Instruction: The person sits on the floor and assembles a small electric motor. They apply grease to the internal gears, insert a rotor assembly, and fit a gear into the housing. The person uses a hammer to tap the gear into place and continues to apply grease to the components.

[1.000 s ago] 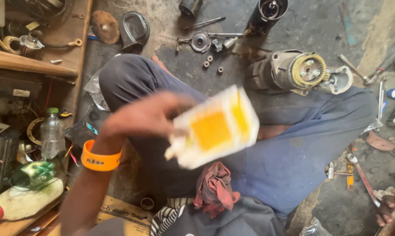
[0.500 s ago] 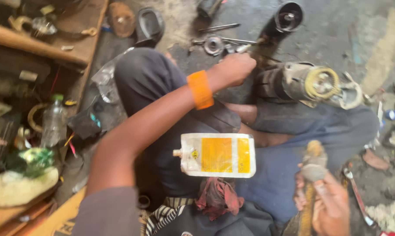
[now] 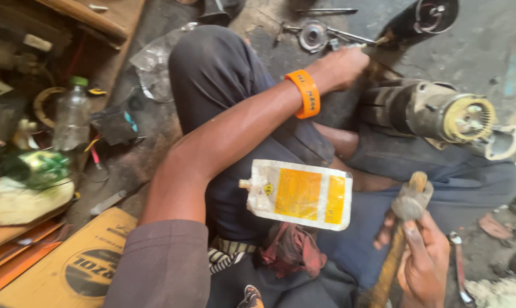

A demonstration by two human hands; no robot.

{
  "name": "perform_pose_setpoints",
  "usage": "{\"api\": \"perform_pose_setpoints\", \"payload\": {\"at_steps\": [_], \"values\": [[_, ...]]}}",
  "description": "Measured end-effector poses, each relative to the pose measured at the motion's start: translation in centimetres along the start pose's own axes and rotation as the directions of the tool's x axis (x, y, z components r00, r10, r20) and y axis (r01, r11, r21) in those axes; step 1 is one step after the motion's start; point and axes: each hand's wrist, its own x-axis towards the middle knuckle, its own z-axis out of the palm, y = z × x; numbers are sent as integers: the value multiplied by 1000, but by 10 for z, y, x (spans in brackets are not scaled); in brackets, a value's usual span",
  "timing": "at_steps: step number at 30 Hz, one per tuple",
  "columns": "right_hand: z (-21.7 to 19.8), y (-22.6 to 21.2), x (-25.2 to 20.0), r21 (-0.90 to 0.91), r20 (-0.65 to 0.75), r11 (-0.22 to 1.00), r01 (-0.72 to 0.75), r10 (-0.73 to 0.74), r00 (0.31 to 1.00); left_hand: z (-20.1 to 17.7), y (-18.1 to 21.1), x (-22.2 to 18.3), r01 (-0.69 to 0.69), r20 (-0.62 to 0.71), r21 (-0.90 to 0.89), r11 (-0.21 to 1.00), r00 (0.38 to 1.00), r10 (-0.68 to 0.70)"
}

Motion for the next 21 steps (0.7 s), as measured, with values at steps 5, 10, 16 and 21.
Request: {"api": "perform_pose_setpoints", "payload": {"at_steps": [5, 10, 16, 21], "values": [[23, -32, 31, -120, -60, 993, 10, -18, 998, -28, -3, 8, 121, -44, 131, 984, 992, -117], [69, -33, 74, -400, -41, 916, -37, 22, 999, -67, -16, 36, 161, -347, 94, 983, 930, -119], [112, -7, 154, -771, 44, 622, 137, -163, 986, -70, -9, 39, 174, -422, 113, 978, 900, -111], [122, 4, 208, -880, 67, 442, 172, -244, 967, -64, -6, 68, 347, -175, 7, 938, 924, -341]]}}
